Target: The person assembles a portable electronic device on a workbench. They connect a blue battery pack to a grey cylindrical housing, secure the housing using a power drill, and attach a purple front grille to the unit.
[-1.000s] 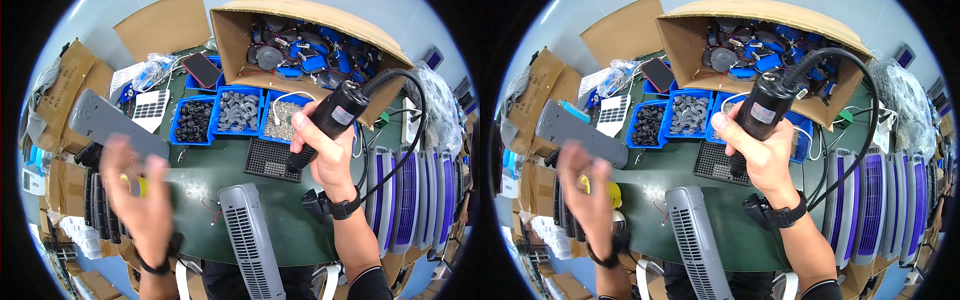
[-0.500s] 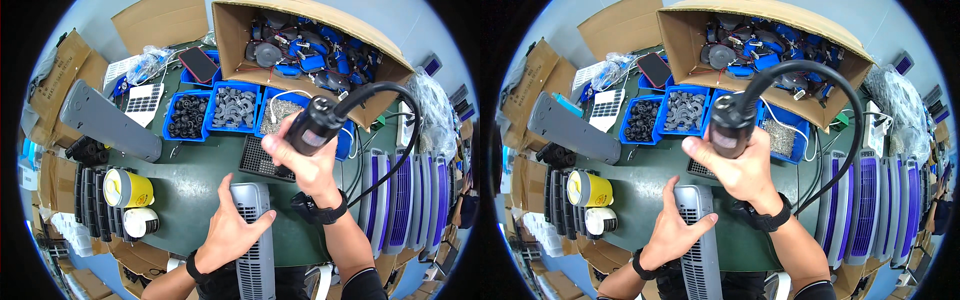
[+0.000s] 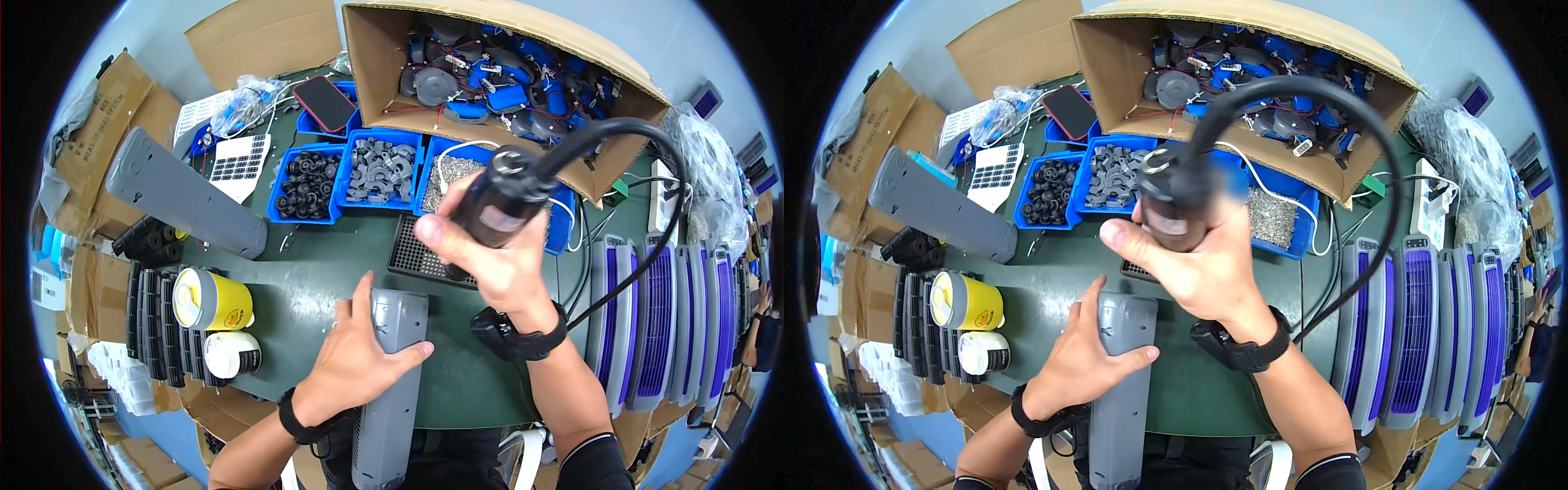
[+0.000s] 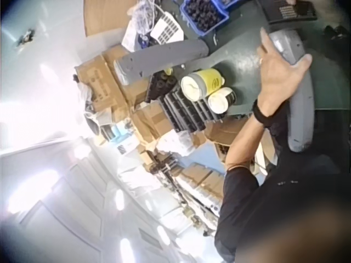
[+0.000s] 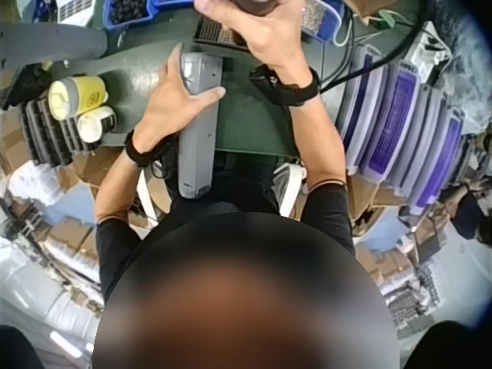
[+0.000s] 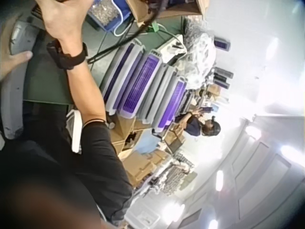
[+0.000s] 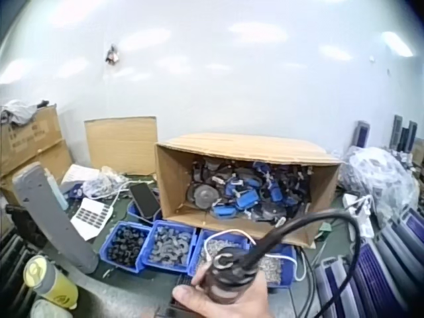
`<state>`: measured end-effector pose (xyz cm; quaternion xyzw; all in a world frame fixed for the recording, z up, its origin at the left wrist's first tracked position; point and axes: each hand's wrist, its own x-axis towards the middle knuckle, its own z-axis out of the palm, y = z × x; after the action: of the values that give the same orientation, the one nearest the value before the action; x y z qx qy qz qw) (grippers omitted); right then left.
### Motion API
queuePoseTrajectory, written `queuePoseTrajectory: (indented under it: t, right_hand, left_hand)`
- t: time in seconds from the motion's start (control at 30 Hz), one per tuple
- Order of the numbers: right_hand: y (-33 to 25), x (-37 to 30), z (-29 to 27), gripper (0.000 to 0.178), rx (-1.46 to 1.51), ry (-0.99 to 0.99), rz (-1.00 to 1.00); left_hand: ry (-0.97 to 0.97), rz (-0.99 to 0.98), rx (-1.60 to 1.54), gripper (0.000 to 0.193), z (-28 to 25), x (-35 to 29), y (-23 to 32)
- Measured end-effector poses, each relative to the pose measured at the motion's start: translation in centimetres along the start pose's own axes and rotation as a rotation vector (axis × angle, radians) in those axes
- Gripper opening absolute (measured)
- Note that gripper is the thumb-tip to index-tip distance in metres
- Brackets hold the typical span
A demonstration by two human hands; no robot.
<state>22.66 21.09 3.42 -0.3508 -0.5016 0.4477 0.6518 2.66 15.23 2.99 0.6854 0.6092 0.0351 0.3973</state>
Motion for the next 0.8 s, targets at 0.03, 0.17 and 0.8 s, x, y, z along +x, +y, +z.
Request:
queuePoseTrajectory:
  t: [0.03, 0.17, 0.8]
  right_hand:
    - [-0.5, 0.0, -0.4, 0.024, -0.039, -0.016, -0.027]
    - [-3.6, 0.0, -1.7, 0.021, -0.011, -0.029, -0.08]
    - [-3.9, 1.6, -2.8, 0.031, 0.631, 0.225, 0.432]
  left_hand:
    - [0.019, 0.041, 0.034, 0.12, 0.4, 0.1, -0.2]
    - [-0.132, 0.153, -0.117, 0.118, 0.6, 0.7, 0.2]
    - [-0.006, 0.48, 0.011, 0.113, 2.0, -3.8, 0.7]
